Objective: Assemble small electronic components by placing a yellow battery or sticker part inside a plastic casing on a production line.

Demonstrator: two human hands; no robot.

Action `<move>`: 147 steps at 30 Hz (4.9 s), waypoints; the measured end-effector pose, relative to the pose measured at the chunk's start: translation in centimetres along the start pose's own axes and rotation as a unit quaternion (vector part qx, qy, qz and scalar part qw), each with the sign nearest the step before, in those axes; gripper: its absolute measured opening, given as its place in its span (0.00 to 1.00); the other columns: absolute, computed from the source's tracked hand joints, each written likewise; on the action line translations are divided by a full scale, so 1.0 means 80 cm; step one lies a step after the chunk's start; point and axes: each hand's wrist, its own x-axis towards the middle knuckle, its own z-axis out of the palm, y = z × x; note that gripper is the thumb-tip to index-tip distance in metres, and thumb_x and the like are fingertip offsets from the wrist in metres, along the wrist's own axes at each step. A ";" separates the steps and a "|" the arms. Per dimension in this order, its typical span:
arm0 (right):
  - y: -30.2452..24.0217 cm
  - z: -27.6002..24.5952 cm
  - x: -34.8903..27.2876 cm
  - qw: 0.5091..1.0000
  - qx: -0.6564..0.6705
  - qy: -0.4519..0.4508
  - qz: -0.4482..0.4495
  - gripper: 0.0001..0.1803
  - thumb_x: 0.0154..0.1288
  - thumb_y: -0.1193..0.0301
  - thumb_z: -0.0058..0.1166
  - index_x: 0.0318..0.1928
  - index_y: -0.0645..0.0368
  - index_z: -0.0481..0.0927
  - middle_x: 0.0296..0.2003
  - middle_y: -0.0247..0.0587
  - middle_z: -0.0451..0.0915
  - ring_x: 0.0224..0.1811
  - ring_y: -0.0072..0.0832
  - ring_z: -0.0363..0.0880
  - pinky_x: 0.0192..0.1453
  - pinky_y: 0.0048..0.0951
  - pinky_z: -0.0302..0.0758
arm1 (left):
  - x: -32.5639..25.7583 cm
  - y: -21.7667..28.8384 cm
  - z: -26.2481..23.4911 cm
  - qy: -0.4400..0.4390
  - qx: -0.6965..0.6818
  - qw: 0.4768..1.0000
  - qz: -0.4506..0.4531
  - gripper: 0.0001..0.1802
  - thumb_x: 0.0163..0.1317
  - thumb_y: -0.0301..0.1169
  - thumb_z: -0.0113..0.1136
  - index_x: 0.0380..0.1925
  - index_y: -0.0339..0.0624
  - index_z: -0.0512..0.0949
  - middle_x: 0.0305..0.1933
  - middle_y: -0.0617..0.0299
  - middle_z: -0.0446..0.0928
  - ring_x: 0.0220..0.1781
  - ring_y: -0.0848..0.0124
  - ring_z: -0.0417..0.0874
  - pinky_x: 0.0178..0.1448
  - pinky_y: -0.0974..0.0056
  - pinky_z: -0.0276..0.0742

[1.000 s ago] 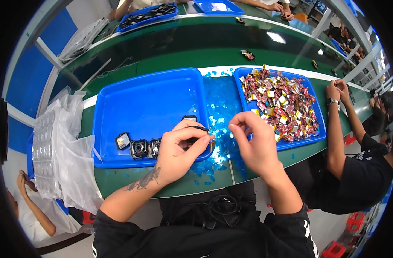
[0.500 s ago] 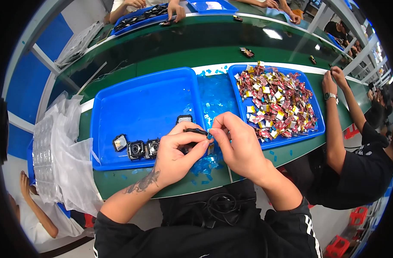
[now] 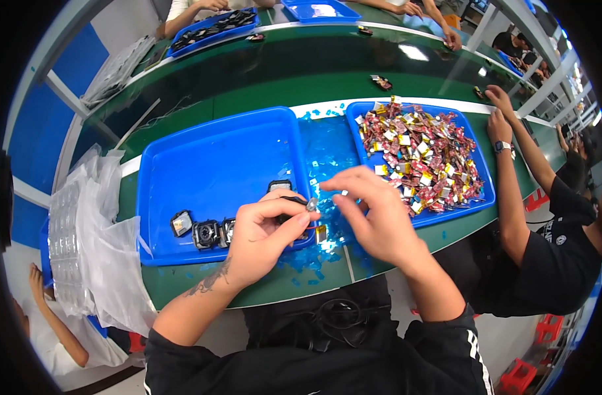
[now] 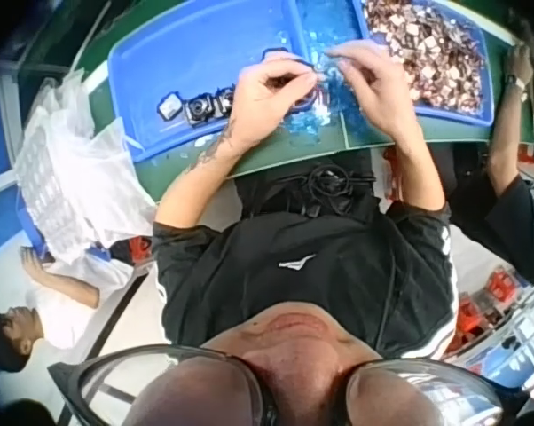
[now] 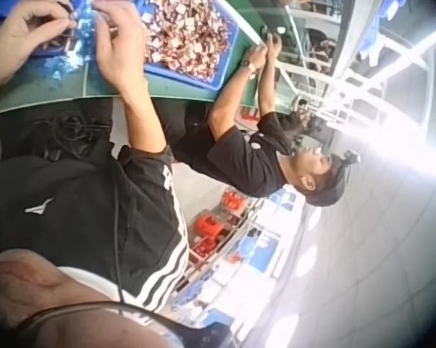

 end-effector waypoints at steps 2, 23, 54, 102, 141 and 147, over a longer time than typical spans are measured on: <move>-0.010 0.006 -0.008 0.964 0.256 -0.022 0.069 0.16 0.65 0.82 0.53 0.53 0.63 0.80 0.44 0.40 0.79 0.39 0.18 0.79 0.43 0.20 0.76 | 0.000 0.006 -0.003 -0.028 -0.028 0.999 -0.032 0.07 0.65 0.24 0.60 0.38 0.32 0.83 0.43 0.60 0.76 0.38 0.78 0.78 0.38 0.74 0.74; -0.011 0.033 -0.035 0.965 0.241 0.017 0.103 0.07 0.63 0.74 0.61 0.42 0.61 0.81 0.40 0.37 0.80 0.42 0.23 0.79 0.40 0.23 0.78 | -0.004 0.019 0.005 0.047 0.022 0.997 -0.059 0.29 0.59 0.14 0.58 0.62 0.31 0.68 0.48 0.52 0.79 0.49 0.70 0.81 0.53 0.68 0.78; -0.059 0.017 -0.010 0.990 0.056 0.131 -0.012 0.06 0.53 0.82 0.64 0.34 0.63 0.83 0.26 0.40 0.82 0.14 0.22 0.66 0.20 0.25 0.64 | -0.008 -0.001 0.004 -0.029 -0.109 0.993 0.026 0.19 0.67 0.18 0.54 0.57 0.28 0.68 0.60 0.48 0.74 0.63 0.65 0.76 0.66 0.63 0.73; -0.026 0.012 -0.040 0.935 0.333 0.097 0.074 0.03 0.64 0.81 0.57 0.38 0.66 0.77 0.40 0.37 0.76 0.42 0.19 0.76 0.43 0.21 0.78 | -0.002 0.017 0.002 -0.031 0.413 0.858 0.302 0.12 0.52 0.17 0.65 0.39 0.35 0.84 0.48 0.50 0.82 0.44 0.60 0.86 0.46 0.64 0.84; -0.033 0.034 0.004 0.973 0.200 0.055 0.096 0.21 0.59 0.82 0.61 0.52 0.62 0.71 0.39 0.34 0.75 0.41 0.16 0.75 0.40 0.17 0.77 | -0.011 0.012 0.021 0.105 -0.145 0.983 -0.048 0.39 0.65 0.15 0.52 0.74 0.44 0.50 0.57 0.47 0.76 0.53 0.71 0.81 0.53 0.70 0.81; -0.022 0.006 0.124 0.967 0.240 -0.022 0.084 0.23 0.59 0.80 0.62 0.55 0.65 0.70 0.31 0.32 0.78 0.35 0.18 0.78 0.39 0.19 0.76 | -0.019 0.009 0.014 0.175 0.010 0.977 0.117 0.45 0.63 0.16 0.53 0.74 0.43 0.41 0.73 0.41 0.54 0.62 0.58 0.77 0.50 0.66 0.83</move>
